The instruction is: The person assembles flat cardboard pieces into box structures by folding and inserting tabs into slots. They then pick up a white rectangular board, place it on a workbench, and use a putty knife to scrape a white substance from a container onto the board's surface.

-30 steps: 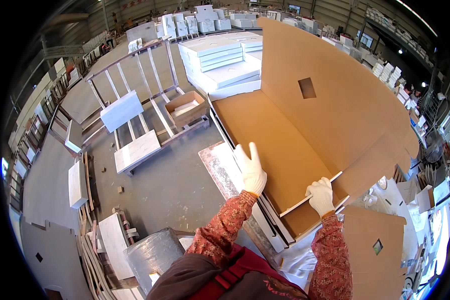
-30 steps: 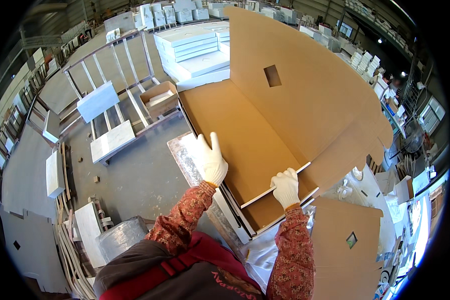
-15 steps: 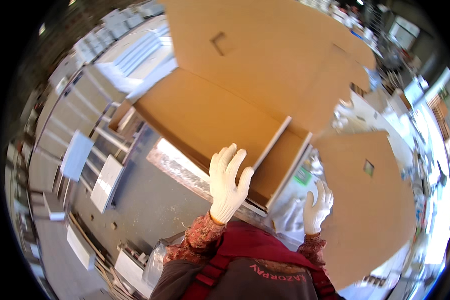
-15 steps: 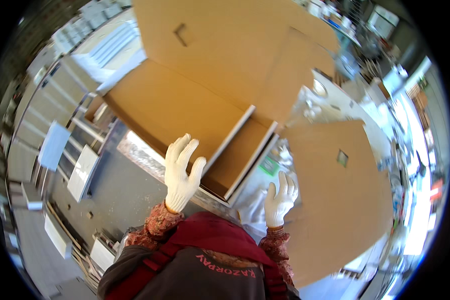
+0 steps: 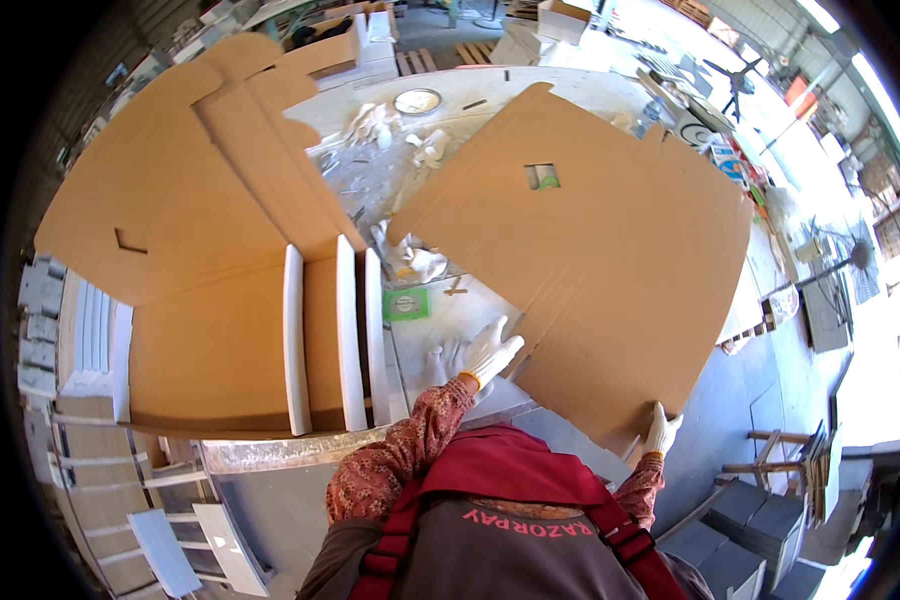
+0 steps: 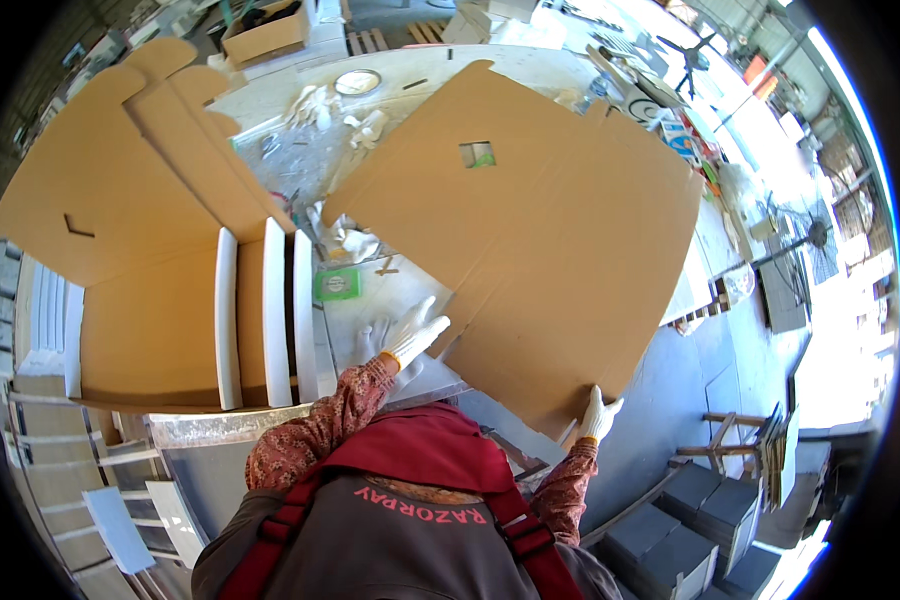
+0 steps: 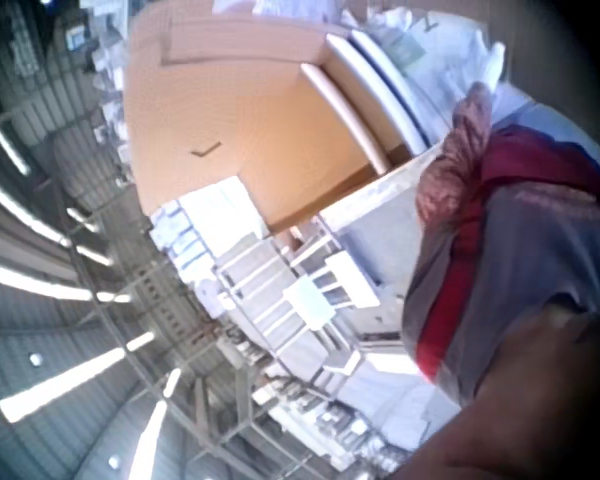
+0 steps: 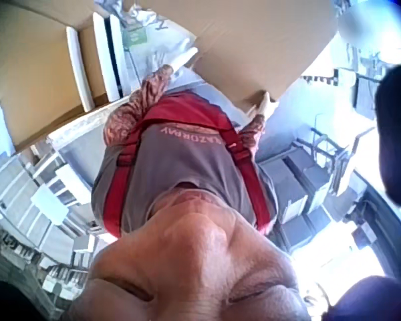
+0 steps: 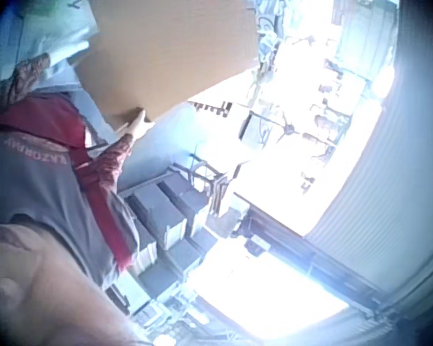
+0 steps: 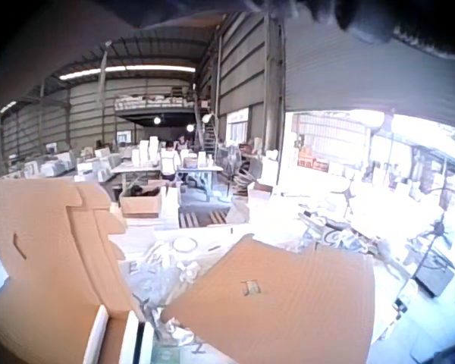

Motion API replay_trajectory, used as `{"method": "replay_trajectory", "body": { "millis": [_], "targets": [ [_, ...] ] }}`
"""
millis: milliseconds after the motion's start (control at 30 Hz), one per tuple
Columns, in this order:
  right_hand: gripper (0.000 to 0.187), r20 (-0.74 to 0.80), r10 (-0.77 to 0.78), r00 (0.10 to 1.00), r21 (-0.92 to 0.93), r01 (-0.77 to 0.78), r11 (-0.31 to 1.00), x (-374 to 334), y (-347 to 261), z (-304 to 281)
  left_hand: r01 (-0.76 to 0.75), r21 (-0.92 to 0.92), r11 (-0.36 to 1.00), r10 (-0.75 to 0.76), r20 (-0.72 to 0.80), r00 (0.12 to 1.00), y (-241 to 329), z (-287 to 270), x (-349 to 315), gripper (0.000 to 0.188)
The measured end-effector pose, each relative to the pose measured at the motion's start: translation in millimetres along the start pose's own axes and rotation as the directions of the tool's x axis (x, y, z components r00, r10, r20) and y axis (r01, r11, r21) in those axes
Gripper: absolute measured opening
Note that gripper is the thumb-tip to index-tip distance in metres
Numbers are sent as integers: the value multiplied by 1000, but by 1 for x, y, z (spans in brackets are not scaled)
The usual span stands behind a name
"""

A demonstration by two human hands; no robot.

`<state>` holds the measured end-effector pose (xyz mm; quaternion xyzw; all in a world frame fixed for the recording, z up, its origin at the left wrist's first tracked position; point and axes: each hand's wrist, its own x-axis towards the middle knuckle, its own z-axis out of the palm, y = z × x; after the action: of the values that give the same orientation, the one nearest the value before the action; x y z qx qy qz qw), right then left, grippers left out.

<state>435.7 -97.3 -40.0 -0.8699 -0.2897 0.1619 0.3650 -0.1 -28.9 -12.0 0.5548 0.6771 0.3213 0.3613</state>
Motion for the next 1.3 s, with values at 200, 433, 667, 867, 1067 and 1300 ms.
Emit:
{"method": "replay_trajectory", "body": {
  "millis": [200,433,667,867,1067,1300],
  "targets": [
    [43,601,-65,797,553,-356,753,-10,-76,-73,160,110,981,-165,45,985,22,14,32,71],
    [48,578,-156,801,721,-412,557,-21,-162,-155,686,-534,495,-3,788,616,25,-17,105,76],
    [62,440,-131,889,268,10,963,3,-135,-129,674,-563,478,-135,712,689,78,-7,84,46],
    [60,207,-105,973,-366,177,914,-5,-112,-108,203,-168,965,-111,442,890,116,-9,80,36],
    [62,109,-325,939,-487,335,806,-38,-103,-33,-210,270,939,168,170,971,51,24,95,45],
    [79,500,-33,865,-385,256,887,-50,-93,-10,-390,649,653,251,300,920,-19,64,86,70]
  ]
}}
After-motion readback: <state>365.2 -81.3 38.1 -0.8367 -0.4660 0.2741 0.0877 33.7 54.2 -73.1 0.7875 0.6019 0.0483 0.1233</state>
